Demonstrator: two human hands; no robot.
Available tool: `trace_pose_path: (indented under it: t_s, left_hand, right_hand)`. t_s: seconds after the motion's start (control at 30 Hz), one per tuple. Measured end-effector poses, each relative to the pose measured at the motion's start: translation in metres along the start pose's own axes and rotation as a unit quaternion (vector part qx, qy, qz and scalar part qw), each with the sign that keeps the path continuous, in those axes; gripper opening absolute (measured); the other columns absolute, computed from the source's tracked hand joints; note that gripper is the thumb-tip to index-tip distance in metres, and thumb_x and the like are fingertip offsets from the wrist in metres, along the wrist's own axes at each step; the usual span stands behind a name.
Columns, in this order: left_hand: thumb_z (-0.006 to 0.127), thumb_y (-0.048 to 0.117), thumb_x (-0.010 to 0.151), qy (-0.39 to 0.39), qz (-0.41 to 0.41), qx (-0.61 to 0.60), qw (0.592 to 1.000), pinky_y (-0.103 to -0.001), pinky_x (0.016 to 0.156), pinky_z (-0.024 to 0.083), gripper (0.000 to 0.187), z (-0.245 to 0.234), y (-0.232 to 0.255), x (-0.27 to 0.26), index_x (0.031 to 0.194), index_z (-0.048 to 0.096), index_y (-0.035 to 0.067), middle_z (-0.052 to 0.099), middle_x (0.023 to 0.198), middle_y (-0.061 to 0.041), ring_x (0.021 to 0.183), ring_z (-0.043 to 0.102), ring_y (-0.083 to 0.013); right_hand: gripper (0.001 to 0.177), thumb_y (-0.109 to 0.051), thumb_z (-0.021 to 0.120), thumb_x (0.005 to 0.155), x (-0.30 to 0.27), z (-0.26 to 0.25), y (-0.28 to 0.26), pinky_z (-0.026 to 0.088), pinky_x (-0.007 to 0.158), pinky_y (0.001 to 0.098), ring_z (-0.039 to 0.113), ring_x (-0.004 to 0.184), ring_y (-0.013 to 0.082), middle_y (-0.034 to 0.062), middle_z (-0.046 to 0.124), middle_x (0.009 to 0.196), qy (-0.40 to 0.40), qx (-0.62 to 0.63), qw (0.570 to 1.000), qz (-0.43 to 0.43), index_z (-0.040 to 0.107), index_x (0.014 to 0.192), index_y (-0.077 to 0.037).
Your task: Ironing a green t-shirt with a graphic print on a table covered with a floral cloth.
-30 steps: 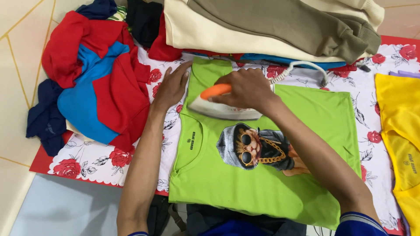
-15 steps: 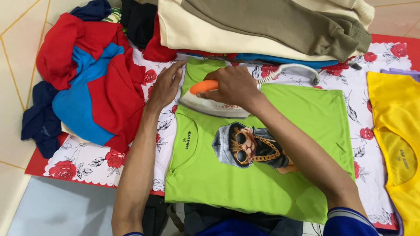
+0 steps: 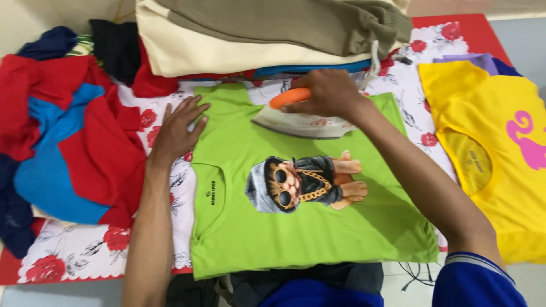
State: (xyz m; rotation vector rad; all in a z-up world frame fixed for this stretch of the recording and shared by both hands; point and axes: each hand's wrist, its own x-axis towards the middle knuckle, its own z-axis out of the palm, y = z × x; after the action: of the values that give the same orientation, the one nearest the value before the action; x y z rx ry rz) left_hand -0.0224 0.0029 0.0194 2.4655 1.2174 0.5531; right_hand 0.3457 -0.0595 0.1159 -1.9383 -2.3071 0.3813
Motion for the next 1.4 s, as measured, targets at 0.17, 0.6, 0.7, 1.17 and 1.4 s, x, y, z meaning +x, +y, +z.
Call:
trace_pose_path:
  t_s: [0.17, 0.6, 0.7, 1.17, 1.4]
  left_hand:
    - [0.054, 0.023, 0.108, 0.014, 0.003, -0.009, 1.0, -0.078, 0.115, 0.017, 0.039, 0.001, 0.003, -0.001, 0.146, 0.062, 0.022, 0.052, 0.156, -0.018, 0.148, 0.04, -0.042]
    - [0.052, 0.026, 0.109, 0.011, 0.004, 0.0, 1.0, -0.077, 0.117, 0.016, 0.04, 0.006, -0.004, 0.0, 0.148, 0.06, 0.025, 0.051, 0.158, -0.017, 0.15, 0.039, -0.0409]
    - [0.052, 0.024, 0.11, 0.016, -0.002, -0.01, 1.0, -0.077, 0.117, 0.015, 0.038, 0.006, 0.002, -0.001, 0.147, 0.062, 0.022, 0.051, 0.158, -0.019, 0.15, 0.039, -0.0433]
    - [0.047, 0.032, 0.108, -0.007, -0.021, -0.021, 1.0, -0.062, 0.124, 0.006, 0.046, 0.003, 0.007, 0.003, 0.15, 0.055, 0.015, 0.042, 0.164, -0.015, 0.155, 0.03, -0.0329]
    - [0.051, 0.028, 0.111, 0.009, -0.033, -0.029, 0.999, -0.075, 0.119, 0.01, 0.037, 0.002, 0.011, 0.0, 0.146, 0.062, 0.02, 0.048, 0.159, -0.02, 0.151, 0.036, -0.043]
  right_hand:
    - [0.052, -0.064, 0.073, 0.08, -0.043, -0.029, 0.058, 0.05, 0.099, 0.0577, 0.067, 0.112, 0.047, 0.0168, 0.076, 0.113, 0.007, 0.006, 0.997, 0.083, 0.077, 0.12, -0.031]
    - [0.058, -0.055, 0.071, 0.087, -0.123, -0.047, 0.142, 0.048, 0.101, 0.0613, 0.066, 0.108, 0.054, 0.0308, 0.075, 0.109, -0.017, 0.038, 0.989, 0.14, 0.075, 0.127, -0.014]
    - [0.057, -0.056, 0.076, 0.082, -0.14, -0.041, 0.145, 0.058, 0.081, 0.0427, 0.075, 0.076, 0.0386, 0.0206, 0.08, 0.092, -0.084, 0.063, 0.99, 0.096, 0.077, 0.126, -0.02]
    - [0.044, -0.059, 0.067, 0.084, -0.16, -0.035, 0.136, 0.044, 0.061, 0.0311, 0.063, 0.069, 0.019, 0.0014, 0.073, 0.08, -0.101, -0.044, 0.976, 0.188, 0.074, 0.115, -0.028]
    - [0.052, -0.074, 0.07, 0.088, -0.1, -0.007, 0.187, 0.055, 0.079, 0.046, 0.074, 0.089, 0.0379, 0.0064, 0.078, 0.1, 0.098, -0.053, 0.978, 0.176, 0.079, 0.118, -0.032]
